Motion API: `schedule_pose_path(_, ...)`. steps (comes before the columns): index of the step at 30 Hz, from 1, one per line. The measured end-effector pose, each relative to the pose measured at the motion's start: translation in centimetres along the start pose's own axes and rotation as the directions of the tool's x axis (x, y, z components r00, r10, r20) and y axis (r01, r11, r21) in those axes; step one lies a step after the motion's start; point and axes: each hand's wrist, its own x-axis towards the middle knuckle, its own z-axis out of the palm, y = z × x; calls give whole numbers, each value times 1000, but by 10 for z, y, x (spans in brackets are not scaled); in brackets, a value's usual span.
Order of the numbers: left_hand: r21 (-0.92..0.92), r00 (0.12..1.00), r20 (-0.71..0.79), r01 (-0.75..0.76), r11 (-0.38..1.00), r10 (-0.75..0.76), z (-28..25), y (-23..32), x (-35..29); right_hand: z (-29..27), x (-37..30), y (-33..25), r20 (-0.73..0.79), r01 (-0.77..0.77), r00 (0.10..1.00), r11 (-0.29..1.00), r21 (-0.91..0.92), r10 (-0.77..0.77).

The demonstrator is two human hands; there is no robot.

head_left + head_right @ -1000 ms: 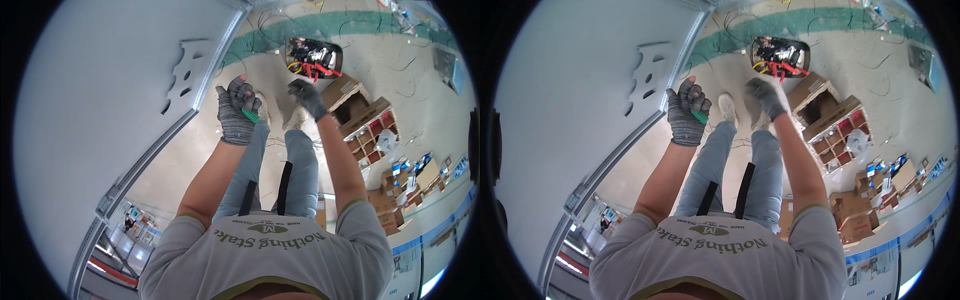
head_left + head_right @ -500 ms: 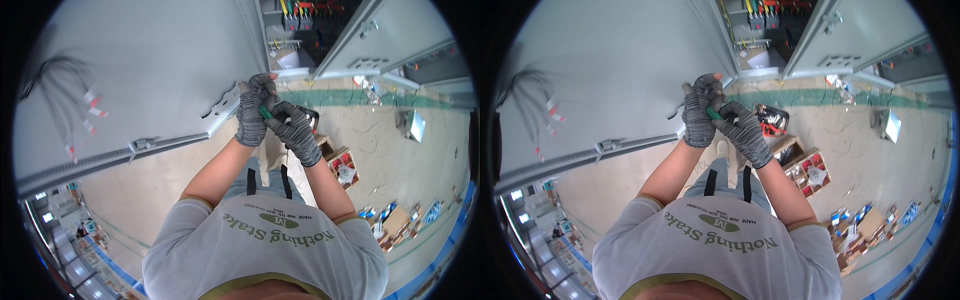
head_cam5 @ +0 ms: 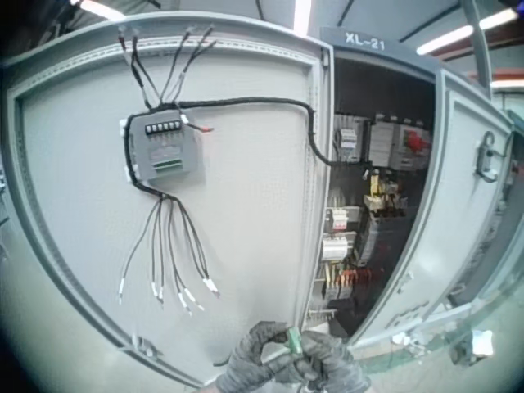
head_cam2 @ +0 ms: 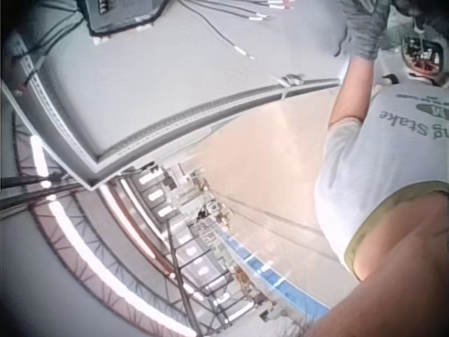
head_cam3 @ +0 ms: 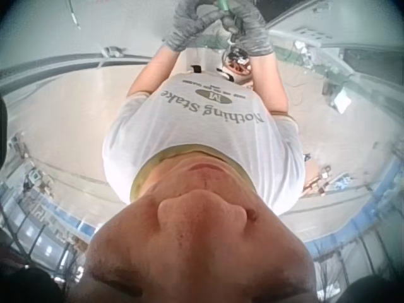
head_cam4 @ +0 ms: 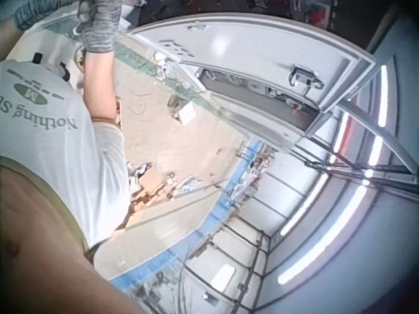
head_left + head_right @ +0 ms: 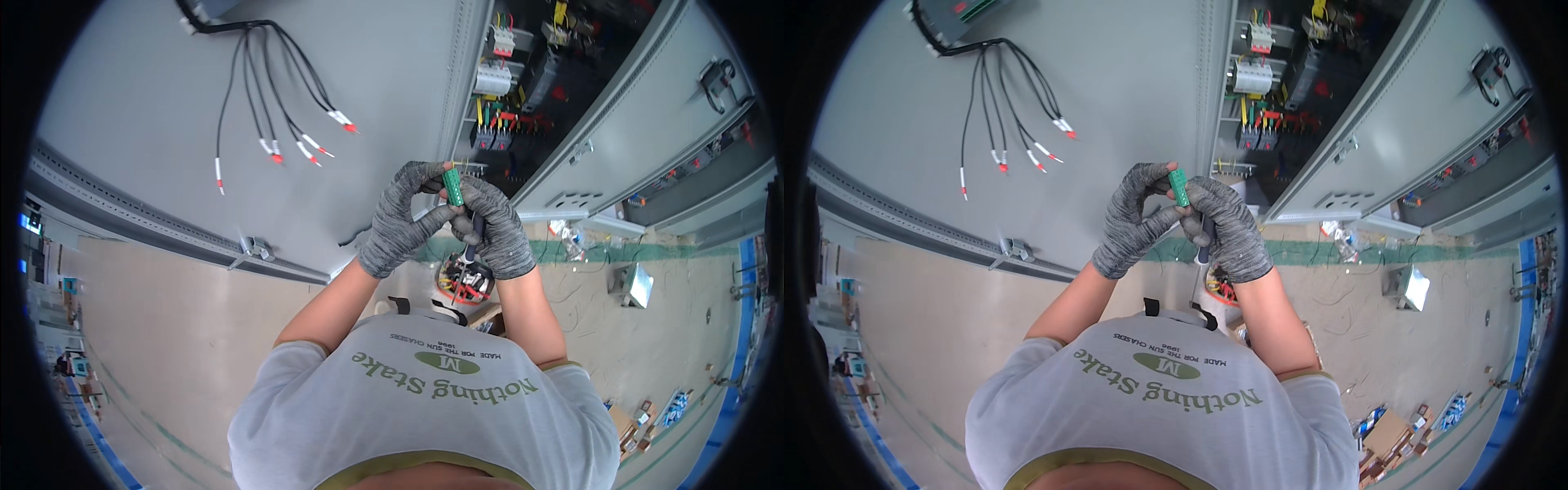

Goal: The person strips and crimps wires, then uses a screwdriver to connect them to a terminal block inside an electrical cabinet. The person repeatedly handles wires and tools while working on the terminal block.

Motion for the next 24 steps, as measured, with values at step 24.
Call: schedule_pose_path(24,650,775,-313,-247,719,549,-102,-9,49,66,59,-54,203,246,954,961,-122,-219)
